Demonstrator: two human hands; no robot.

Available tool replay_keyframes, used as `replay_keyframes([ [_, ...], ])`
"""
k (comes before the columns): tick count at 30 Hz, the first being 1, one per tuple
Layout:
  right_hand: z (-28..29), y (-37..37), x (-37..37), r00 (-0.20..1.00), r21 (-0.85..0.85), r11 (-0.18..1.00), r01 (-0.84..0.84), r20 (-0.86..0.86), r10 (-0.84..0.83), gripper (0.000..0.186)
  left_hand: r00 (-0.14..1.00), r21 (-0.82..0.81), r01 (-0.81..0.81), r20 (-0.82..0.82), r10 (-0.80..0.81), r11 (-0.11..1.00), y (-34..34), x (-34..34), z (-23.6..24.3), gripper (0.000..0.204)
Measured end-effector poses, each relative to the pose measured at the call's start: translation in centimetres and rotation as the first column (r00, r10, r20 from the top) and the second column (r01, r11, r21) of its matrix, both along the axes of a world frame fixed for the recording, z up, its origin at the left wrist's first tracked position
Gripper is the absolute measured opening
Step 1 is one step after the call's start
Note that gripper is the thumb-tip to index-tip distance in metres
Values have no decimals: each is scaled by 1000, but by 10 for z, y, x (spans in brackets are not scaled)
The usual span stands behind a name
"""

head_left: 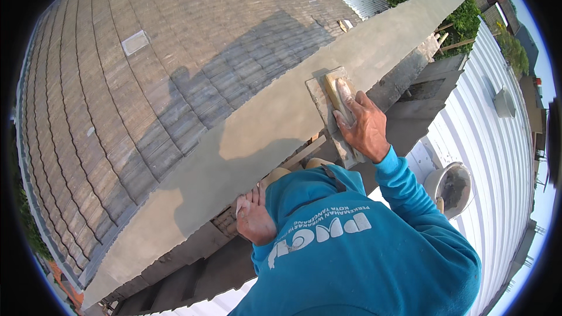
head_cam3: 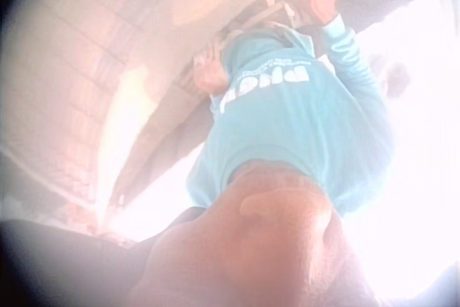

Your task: The person scoops wet cement from a bucket with a trowel and applies it to a roof edge, smoothing the surface with a wooden float. The person repeatedly adds and levels the cement along the roof edge.

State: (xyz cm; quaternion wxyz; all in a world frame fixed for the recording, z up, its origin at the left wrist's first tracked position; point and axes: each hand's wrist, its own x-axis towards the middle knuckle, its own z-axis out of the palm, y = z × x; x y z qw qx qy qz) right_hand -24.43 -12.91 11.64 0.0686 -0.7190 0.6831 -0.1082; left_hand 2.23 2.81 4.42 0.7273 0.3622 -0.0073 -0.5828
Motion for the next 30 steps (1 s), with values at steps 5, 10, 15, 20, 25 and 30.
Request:
replay_keyframes([
  [5,-19,-117,-112,945,-166,947,275,-135,-298,53,995,-27,102,-3,-103,994,10,11,-7,23],
  [10,-14,-225,-239,856,-71,880,469,-207,-473,56,998,5,67,19,-67,998,0,4,-1,29],
  [15,11,-144,-122,976,-219,958,184,-73,-205,54,998,-40,41,-48,-43,998,4,6,-9,29],
  [20,-2,-28,1,986,-81,984,-160,40,164,67,996,-80,-3,-84,-4,997,4,7,-15,28],
  [25,-14,-81,-81,1000,-135,991,-1,-22,-2,65,1000,-38,17,9,-16,999,-3,3,-1,38],
  [30,-32,-197,-258,903,-184,918,351,-193,-384,46,996,78,-73,66,68,994,-13,-7,7,61],
])
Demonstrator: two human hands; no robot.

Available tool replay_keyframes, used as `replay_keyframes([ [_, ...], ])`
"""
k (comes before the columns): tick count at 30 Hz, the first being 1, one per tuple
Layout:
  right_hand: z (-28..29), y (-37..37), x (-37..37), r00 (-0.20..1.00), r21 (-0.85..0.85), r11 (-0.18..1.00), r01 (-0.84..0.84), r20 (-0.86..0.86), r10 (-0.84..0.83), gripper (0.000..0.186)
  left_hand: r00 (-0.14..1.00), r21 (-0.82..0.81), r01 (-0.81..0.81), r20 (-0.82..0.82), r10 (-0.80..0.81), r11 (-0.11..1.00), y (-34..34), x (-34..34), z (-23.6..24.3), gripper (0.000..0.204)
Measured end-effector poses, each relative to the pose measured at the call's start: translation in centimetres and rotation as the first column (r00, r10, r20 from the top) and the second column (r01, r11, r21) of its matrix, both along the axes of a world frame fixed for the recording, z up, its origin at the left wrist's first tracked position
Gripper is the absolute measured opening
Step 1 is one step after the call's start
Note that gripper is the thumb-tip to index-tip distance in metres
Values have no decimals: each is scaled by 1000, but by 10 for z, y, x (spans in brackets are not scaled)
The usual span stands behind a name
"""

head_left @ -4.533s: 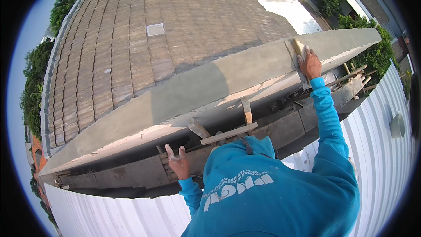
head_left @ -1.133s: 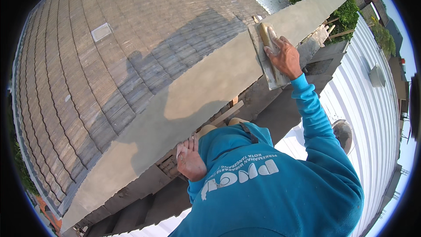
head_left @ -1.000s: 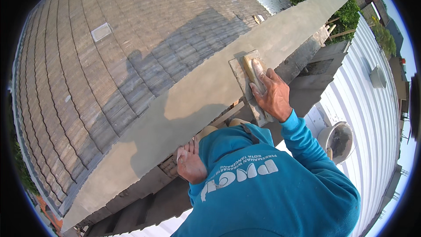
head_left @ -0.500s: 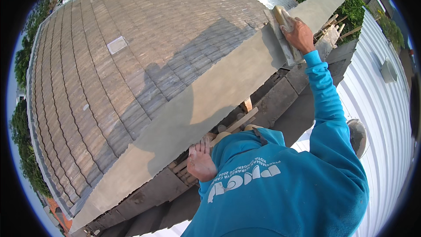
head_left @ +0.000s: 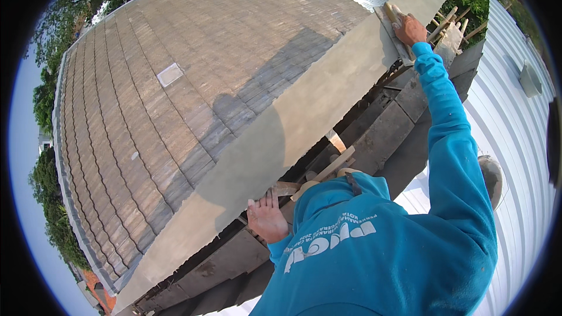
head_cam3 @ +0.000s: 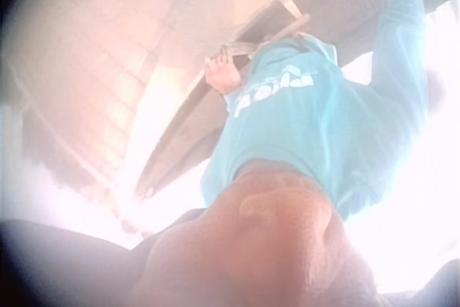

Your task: The person scoops wet cement from a bucket with a trowel and applies it to a roof edge, smoothing the surface with a wooden float. The person repeatedly adds and levels the cement along the roof edge.

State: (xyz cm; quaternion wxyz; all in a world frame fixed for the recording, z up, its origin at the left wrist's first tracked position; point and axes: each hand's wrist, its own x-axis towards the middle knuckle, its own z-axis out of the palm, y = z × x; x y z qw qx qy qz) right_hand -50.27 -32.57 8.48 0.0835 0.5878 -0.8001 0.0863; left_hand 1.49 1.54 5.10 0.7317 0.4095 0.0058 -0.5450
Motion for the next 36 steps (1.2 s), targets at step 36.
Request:
replay_keyframes([
  [36,-81,237,112,-442,75,747,661,843,307,47,994,241,90,-74,-74,966,-18,11,25,97],
])
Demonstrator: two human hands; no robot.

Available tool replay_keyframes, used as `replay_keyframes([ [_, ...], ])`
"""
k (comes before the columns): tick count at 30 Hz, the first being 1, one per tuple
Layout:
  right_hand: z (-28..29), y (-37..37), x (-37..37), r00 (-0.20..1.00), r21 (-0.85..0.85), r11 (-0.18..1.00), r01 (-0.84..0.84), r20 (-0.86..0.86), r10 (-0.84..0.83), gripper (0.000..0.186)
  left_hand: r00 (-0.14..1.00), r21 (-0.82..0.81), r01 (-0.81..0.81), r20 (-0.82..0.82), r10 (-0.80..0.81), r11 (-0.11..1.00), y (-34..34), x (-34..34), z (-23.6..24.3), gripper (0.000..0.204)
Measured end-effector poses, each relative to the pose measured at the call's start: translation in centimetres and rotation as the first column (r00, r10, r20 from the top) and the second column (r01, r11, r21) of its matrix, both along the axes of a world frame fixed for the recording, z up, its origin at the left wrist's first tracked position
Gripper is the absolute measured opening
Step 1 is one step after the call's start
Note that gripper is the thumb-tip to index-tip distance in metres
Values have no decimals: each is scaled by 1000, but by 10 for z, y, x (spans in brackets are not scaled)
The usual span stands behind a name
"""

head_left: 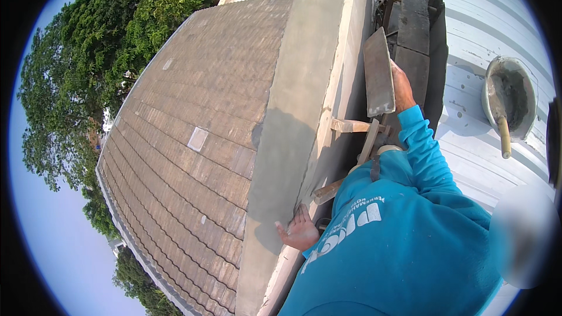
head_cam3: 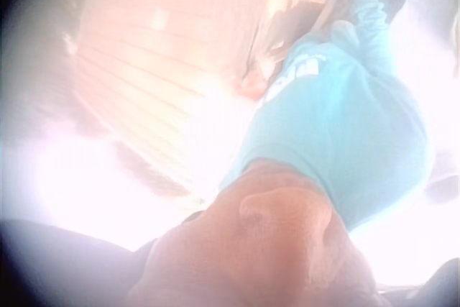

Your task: The person scoops wet cement from a bucket with a trowel and applies it to a roof edge, smoothing the surface with a wooden float. The person repeatedly adds and levels the cement along the roof edge.

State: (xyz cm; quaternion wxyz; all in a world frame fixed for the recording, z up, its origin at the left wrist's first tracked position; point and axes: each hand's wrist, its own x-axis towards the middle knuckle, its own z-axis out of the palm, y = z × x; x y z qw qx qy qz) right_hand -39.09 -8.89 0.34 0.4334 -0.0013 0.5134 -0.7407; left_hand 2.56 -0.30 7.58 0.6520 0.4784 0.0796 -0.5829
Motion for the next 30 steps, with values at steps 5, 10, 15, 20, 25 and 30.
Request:
replay_keyframes([
  [5,8,22,54,993,18,994,-106,-47,107,46,999,49,15,-42,-13,999,-4,4,1,102],
  [10,6,17,51,997,-71,995,-71,-38,69,47,993,20,111,-31,-111,994,-1,8,3,106],
  [15,18,22,42,995,-127,988,-85,48,92,46,992,8,112,-61,-111,994,0,13,-2,109],
  [20,12,23,32,995,-105,990,92,-40,-97,45,992,1,118,-54,-118,993,0,17,0,126],
  [25,74,70,-10,884,-252,848,467,118,-452,39,994,3,96,-49,-96,995,0,22,-8,122],
  [30,100,137,-92,561,-430,513,743,-17,-828,39,994,-7,103,-43,-103,995,3,28,-15,118],
])
